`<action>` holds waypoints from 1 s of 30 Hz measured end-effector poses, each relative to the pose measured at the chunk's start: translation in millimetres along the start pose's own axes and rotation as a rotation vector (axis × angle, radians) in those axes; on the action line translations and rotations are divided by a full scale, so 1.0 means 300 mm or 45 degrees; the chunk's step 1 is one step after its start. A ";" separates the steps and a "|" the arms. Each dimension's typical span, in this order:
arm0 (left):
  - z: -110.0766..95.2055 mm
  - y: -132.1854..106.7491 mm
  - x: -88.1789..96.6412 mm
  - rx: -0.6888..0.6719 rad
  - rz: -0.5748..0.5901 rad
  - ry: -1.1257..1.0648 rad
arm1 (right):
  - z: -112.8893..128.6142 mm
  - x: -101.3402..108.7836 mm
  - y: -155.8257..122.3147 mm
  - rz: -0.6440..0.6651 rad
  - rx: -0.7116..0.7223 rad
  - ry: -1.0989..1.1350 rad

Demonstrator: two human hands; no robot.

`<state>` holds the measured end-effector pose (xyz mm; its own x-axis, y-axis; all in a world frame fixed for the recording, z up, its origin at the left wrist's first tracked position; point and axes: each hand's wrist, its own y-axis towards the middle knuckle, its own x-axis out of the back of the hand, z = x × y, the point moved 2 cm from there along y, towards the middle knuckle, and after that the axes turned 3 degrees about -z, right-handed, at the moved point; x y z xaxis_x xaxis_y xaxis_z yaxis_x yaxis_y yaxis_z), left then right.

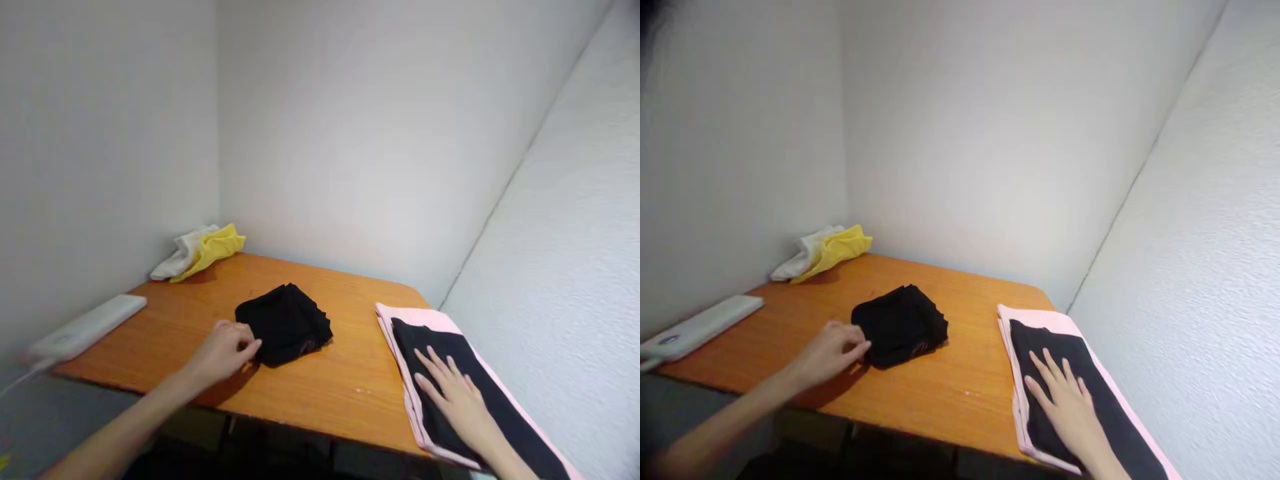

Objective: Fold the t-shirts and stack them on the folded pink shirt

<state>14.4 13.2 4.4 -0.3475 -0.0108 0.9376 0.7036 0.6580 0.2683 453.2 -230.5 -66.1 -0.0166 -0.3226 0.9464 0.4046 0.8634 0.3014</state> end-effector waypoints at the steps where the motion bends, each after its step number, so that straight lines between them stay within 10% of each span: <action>1: 0.029 -0.007 0.016 0.062 -0.087 0.131 | 0.016 0.026 0.000 -0.081 -0.038 -0.032; 6: 0.050 -0.070 0.061 0.151 -0.430 0.356 | 0.242 0.144 -0.008 -0.387 0.199 0.048; 15: -0.357 -0.304 -0.085 0.051 -0.188 -0.311 | 0.869 0.114 0.082 -0.117 0.904 0.317; 20: -0.374 -0.392 -0.178 0.223 -0.194 -0.546 | 0.971 0.088 0.096 -0.076 0.867 0.269; 30: -0.328 -0.480 -0.318 0.646 -0.482 -1.302 | 0.979 0.226 -0.156 0.158 0.862 0.798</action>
<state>7.2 -154.8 -102.0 -0.9718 0.1843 0.1471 0.2067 0.9659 0.1559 164.7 -178.8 18.1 0.5676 -0.1932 0.8003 -0.2524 0.8844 0.3925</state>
